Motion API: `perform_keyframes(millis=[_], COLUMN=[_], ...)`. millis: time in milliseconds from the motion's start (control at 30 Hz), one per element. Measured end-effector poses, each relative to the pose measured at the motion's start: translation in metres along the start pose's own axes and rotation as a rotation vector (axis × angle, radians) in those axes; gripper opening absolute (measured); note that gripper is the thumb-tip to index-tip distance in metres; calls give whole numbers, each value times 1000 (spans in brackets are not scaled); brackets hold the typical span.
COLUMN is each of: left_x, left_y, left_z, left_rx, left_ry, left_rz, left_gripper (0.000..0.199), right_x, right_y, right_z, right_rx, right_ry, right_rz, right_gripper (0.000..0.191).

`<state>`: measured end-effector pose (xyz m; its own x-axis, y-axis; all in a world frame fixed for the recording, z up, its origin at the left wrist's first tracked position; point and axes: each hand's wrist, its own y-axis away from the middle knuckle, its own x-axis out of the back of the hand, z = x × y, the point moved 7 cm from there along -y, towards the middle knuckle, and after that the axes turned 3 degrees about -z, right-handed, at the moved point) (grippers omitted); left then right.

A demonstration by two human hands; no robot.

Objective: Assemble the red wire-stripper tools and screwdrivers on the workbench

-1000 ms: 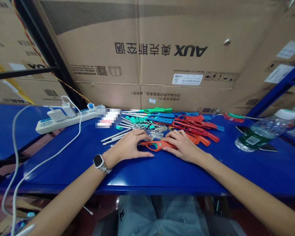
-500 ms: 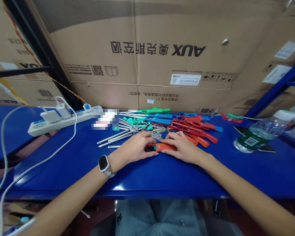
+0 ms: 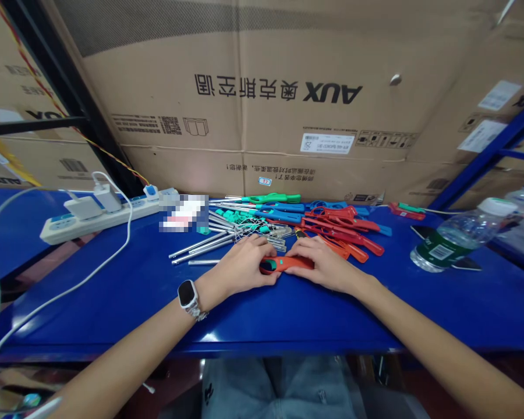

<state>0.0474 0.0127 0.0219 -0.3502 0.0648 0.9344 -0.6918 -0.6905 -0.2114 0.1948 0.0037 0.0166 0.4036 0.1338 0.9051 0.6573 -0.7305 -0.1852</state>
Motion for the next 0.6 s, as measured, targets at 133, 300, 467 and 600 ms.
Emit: perform_keyframes(millis=[133, 300, 467, 600], left_x=[-1, 1, 5, 2], left_y=[2, 10, 17, 15], left_z=[-1, -4, -7, -10], left_rx=[-19, -73, -44, 12], left_ry=[29, 52, 97, 59], left_rz=[18, 26, 37, 13], left_gripper=[24, 34, 31, 34], right_x=[1, 1, 1, 1], right_y=[0, -3, -4, -4], right_z=[-1, 0, 2, 3], right_rx=[-6, -43, -55, -53], right_ry=[41, 42, 44, 43], right_rz=[8, -3, -20, -23], right_gripper=[24, 21, 23, 21])
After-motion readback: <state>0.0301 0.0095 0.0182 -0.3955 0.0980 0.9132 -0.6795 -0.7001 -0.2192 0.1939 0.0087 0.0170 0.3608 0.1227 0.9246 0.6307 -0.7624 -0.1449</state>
